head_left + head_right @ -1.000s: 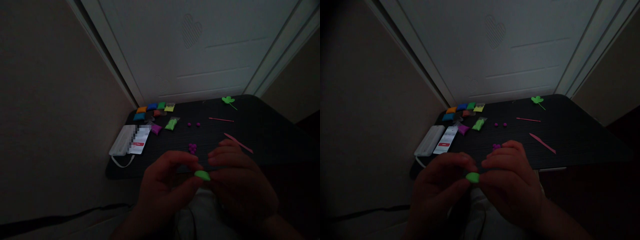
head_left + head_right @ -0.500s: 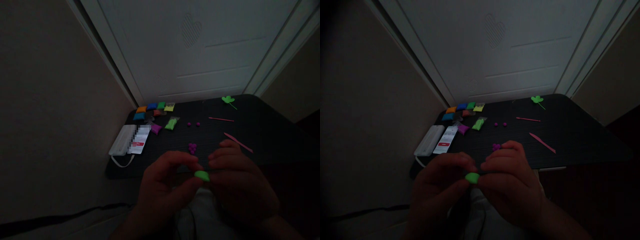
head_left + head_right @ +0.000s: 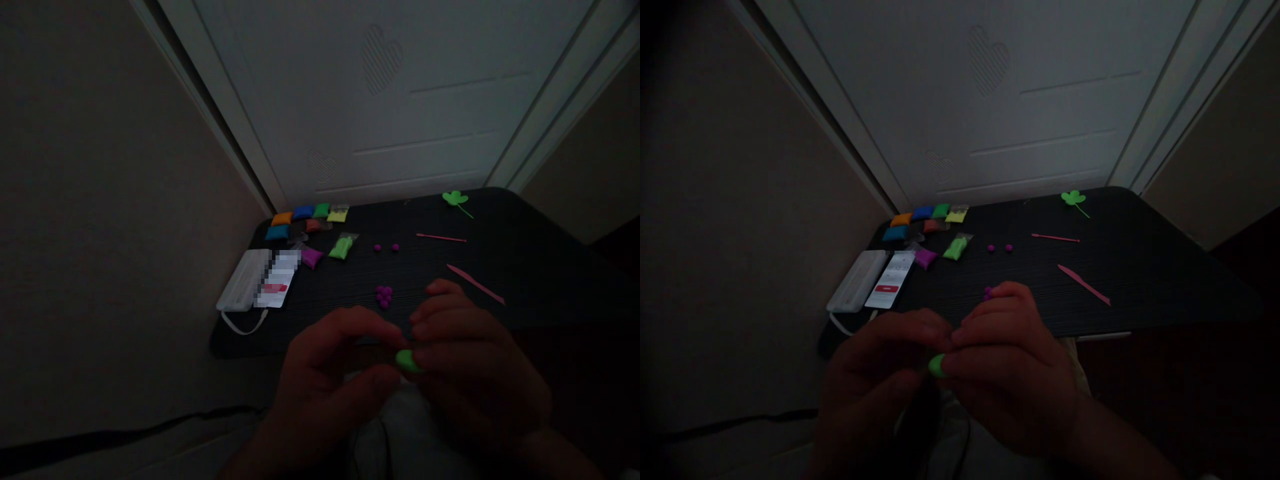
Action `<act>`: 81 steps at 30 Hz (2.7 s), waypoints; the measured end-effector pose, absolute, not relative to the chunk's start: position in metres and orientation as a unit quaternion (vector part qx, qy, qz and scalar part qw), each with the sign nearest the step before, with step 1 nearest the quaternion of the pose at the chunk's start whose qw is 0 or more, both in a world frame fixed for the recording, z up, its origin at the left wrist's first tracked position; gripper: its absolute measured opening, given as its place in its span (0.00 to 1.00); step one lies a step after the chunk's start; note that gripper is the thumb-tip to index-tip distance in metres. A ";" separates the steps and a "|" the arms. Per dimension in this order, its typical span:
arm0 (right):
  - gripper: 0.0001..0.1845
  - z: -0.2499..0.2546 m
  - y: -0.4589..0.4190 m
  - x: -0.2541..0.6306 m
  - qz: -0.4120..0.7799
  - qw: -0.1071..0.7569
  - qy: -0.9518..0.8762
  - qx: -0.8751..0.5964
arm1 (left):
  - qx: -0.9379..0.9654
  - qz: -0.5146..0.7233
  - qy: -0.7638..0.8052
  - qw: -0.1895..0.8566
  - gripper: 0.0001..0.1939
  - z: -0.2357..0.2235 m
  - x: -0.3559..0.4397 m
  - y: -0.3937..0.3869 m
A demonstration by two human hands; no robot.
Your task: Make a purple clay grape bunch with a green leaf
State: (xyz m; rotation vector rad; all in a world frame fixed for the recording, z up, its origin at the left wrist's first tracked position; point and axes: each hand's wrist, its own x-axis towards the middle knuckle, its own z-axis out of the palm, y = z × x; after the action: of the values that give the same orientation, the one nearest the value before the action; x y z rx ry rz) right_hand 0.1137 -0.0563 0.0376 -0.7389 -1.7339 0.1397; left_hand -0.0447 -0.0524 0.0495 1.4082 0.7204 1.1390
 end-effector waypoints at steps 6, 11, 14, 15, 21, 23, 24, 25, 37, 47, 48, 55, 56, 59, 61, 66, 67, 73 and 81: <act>0.10 0.038 -0.057 0.113 0.094 0.597 -0.733 -0.312 | 0.638 0.495 0.278 0.521 0.05 0.048 -0.044 -0.048; 0.10 0.036 -0.057 0.111 0.103 0.600 -0.731 -0.308 | 0.639 0.504 0.278 0.511 0.07 0.047 -0.044 -0.046; 0.11 0.030 -0.057 0.109 0.114 0.617 -0.711 -0.316 | 0.636 0.502 0.280 0.515 0.07 0.047 -0.044 -0.046; 0.12 0.028 -0.057 0.108 0.116 0.624 -0.704 -0.319 | 0.634 0.503 0.281 0.516 0.07 0.047 -0.043 -0.046; 0.10 0.025 -0.057 0.108 0.128 0.627 -0.699 -0.320 | 0.625 0.514 0.283 0.515 0.07 0.047 -0.042 -0.046; 0.10 0.026 -0.057 0.108 0.128 0.625 -0.701 -0.318 | 0.626 0.516 0.280 0.513 0.07 0.047 -0.042 -0.046; 0.11 0.026 -0.057 0.108 0.128 0.626 -0.701 -0.317 | 0.624 0.517 0.282 0.513 0.07 0.047 -0.042 -0.046; 0.11 0.026 -0.057 0.108 0.128 0.627 -0.702 -0.314 | 0.623 0.519 0.284 0.512 0.08 0.047 -0.042 -0.046; 0.13 0.028 -0.056 0.105 0.097 0.622 -0.714 -0.307 | 0.587 0.514 0.313 0.542 0.13 0.045 -0.043 -0.047; 0.15 0.027 -0.054 0.104 0.105 0.608 -0.721 -0.315 | 0.586 0.521 0.317 0.533 0.12 0.045 -0.041 -0.046; 0.15 0.026 -0.054 0.104 0.104 0.605 -0.723 -0.315 | 0.586 0.519 0.321 0.533 0.12 0.045 -0.041 -0.046; 0.16 0.024 -0.053 0.106 0.103 0.595 -0.732 -0.316 | 0.596 0.516 0.339 0.513 0.12 0.044 -0.041 -0.047; 0.17 0.024 -0.053 0.106 0.101 0.594 -0.733 -0.315 | 0.601 0.514 0.343 0.507 0.13 0.044 -0.042 -0.047; 0.19 0.022 -0.054 0.105 0.125 0.598 -0.727 -0.314 | 0.614 0.510 0.346 0.493 0.13 0.042 -0.044 -0.045; 0.18 0.021 -0.054 0.103 0.189 0.609 -0.699 -0.324 | 0.619 0.513 0.331 0.493 0.13 0.041 -0.045 -0.044; 0.07 0.016 -0.051 0.100 0.458 0.627 -0.544 -0.319 | 0.655 0.514 0.308 0.461 0.11 0.041 -0.047 -0.040; 0.05 0.014 -0.050 0.100 0.508 0.627 -0.505 -0.306 | 0.672 0.512 0.312 0.435 0.11 0.041 -0.047 -0.039; 0.04 0.007 -0.047 0.096 0.710 0.559 -0.349 -0.248 | 0.752 0.483 0.325 0.310 0.15 0.043 -0.048 -0.034; 0.05 0.001 -0.051 0.094 0.737 0.543 -0.334 -0.223 | 0.763 0.470 0.311 0.317 0.12 0.044 -0.050 -0.035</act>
State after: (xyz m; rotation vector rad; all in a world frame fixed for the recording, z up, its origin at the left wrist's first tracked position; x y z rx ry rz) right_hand 0.0942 -0.0509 0.0011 -0.5305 -0.7925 1.7502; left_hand -0.0504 -0.0351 0.0439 2.0090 0.8173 1.2359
